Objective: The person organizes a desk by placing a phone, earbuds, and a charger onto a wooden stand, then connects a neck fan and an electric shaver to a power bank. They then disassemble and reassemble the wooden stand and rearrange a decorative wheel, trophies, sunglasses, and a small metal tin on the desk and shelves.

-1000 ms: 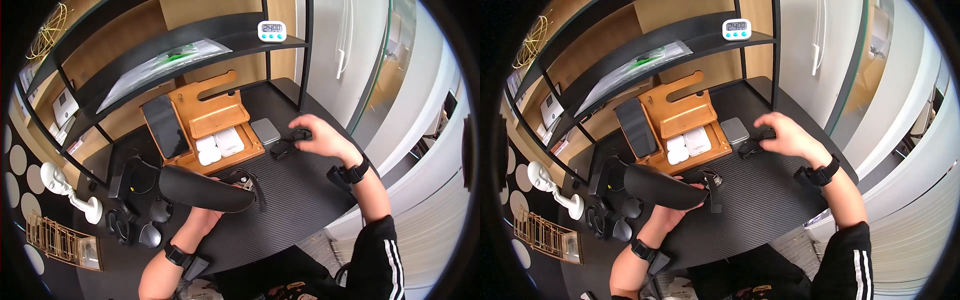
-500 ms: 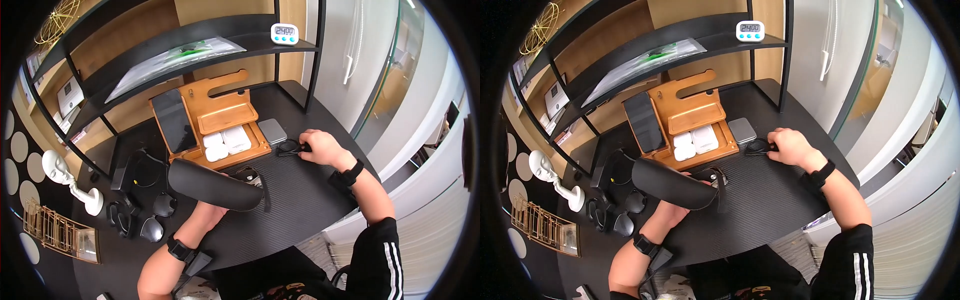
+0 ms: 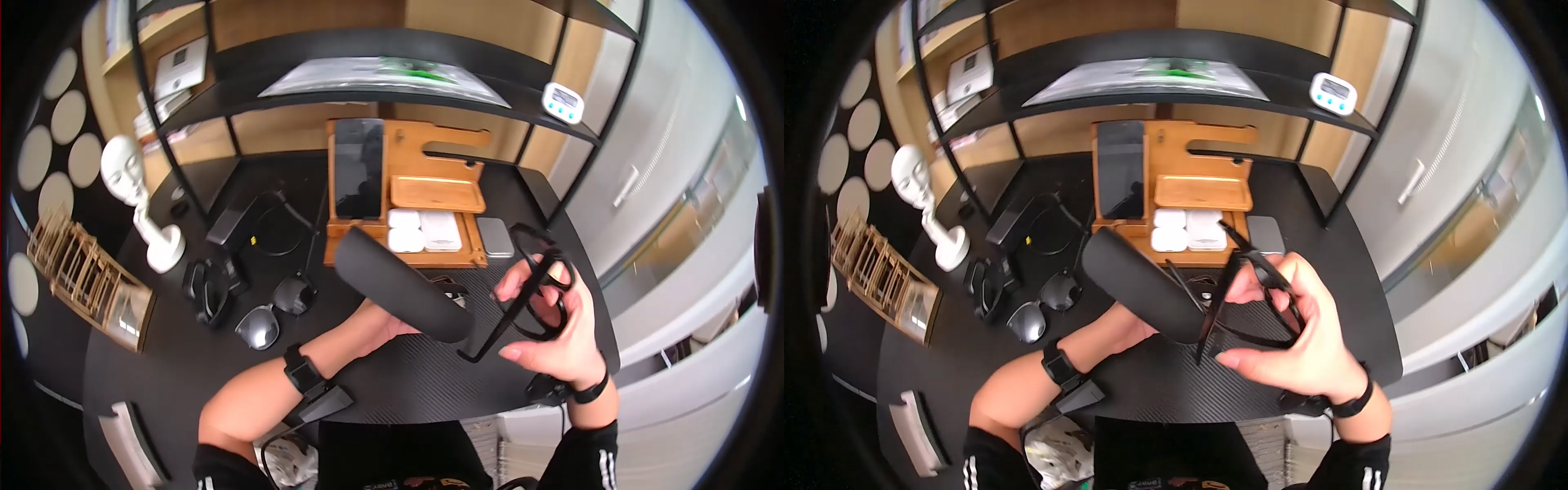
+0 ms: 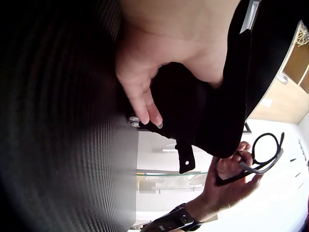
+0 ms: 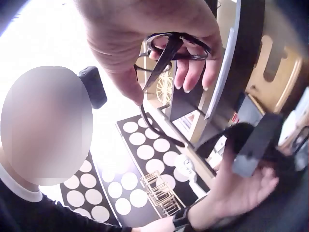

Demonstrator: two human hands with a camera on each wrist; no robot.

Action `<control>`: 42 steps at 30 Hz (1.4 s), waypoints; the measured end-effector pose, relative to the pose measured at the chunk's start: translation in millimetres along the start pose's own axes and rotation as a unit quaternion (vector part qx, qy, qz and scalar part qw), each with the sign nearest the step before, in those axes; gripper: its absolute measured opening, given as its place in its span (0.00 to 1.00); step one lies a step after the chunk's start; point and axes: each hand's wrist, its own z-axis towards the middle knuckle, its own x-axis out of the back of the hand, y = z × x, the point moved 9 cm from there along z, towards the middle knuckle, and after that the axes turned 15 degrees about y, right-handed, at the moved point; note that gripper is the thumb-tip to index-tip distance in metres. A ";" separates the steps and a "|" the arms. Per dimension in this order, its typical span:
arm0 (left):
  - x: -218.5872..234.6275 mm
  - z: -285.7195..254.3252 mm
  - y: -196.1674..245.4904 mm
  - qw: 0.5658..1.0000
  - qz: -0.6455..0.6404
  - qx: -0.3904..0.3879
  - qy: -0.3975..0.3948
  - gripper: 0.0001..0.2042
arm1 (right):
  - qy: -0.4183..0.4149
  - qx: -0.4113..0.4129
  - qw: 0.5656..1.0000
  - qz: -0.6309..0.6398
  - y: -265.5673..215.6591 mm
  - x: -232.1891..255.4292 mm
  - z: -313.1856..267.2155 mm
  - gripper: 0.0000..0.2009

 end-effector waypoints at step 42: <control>-2.0 -1.9 -1.0 0.999 0.042 0.012 -0.002 0.18 | -0.017 -0.188 0.853 0.487 101.2 -17.0 2.6 0.13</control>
